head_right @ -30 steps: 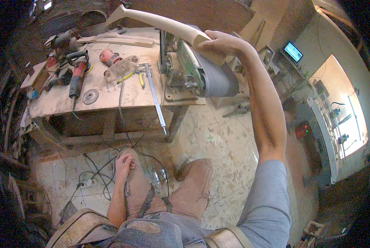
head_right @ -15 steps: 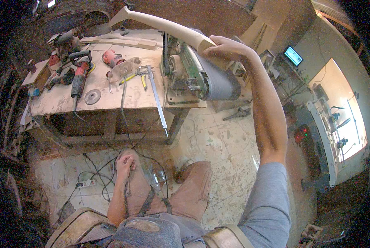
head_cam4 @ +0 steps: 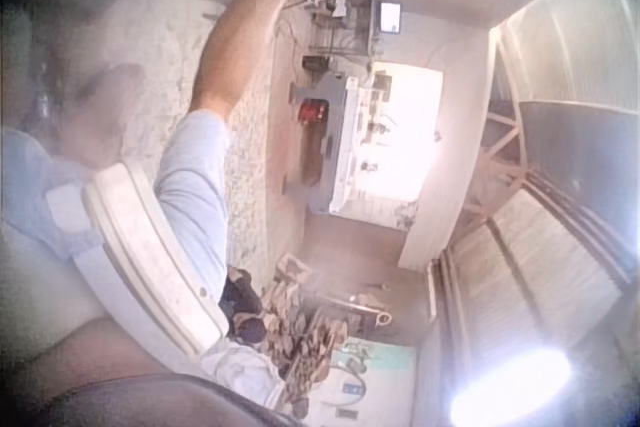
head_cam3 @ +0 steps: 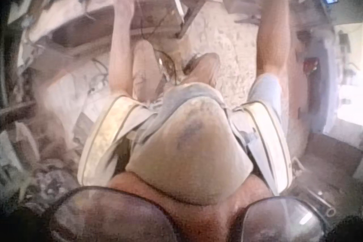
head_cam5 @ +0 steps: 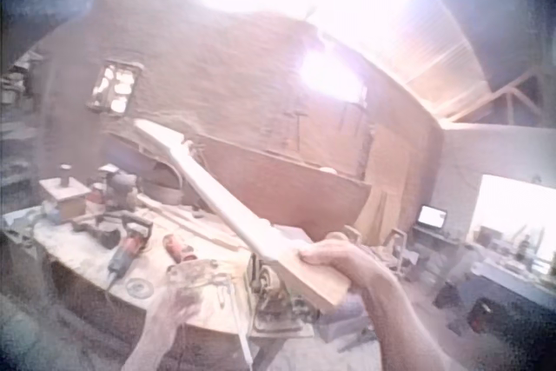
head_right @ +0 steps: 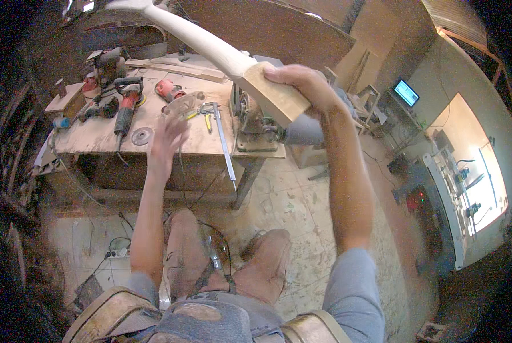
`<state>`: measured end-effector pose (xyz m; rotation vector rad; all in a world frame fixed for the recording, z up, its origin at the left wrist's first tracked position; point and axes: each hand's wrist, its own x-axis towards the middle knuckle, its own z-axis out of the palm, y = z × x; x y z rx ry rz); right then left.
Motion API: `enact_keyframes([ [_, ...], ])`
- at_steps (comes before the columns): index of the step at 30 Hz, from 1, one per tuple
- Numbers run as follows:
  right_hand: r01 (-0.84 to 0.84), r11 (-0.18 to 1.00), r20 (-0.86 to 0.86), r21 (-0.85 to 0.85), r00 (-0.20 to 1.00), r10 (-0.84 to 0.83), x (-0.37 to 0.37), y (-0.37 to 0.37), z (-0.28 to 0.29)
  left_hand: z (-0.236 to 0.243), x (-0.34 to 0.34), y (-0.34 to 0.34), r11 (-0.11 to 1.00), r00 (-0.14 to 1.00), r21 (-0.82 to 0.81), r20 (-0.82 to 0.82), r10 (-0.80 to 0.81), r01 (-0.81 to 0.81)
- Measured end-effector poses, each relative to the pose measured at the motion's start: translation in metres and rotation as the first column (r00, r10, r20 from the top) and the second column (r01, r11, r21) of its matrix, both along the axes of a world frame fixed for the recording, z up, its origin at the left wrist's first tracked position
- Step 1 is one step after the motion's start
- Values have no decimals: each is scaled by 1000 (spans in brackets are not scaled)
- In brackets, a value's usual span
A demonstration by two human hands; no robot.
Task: The person sands the sides and back of a guitar neck using a belt sander, then measures the headstock with a caliper.
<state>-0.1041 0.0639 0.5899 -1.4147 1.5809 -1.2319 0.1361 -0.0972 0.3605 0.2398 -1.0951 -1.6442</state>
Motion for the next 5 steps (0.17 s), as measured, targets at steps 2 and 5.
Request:
enact_keyframes([
  [2,41,999,216,-18,976,-36,16,19,-19,61,-20,-14,979,962,-116,-196,-187,167],
  [5,-40,990,408,-132,908,92,21,38,-68,125,-38,14,958,896,-230,-367,-250,173],
])
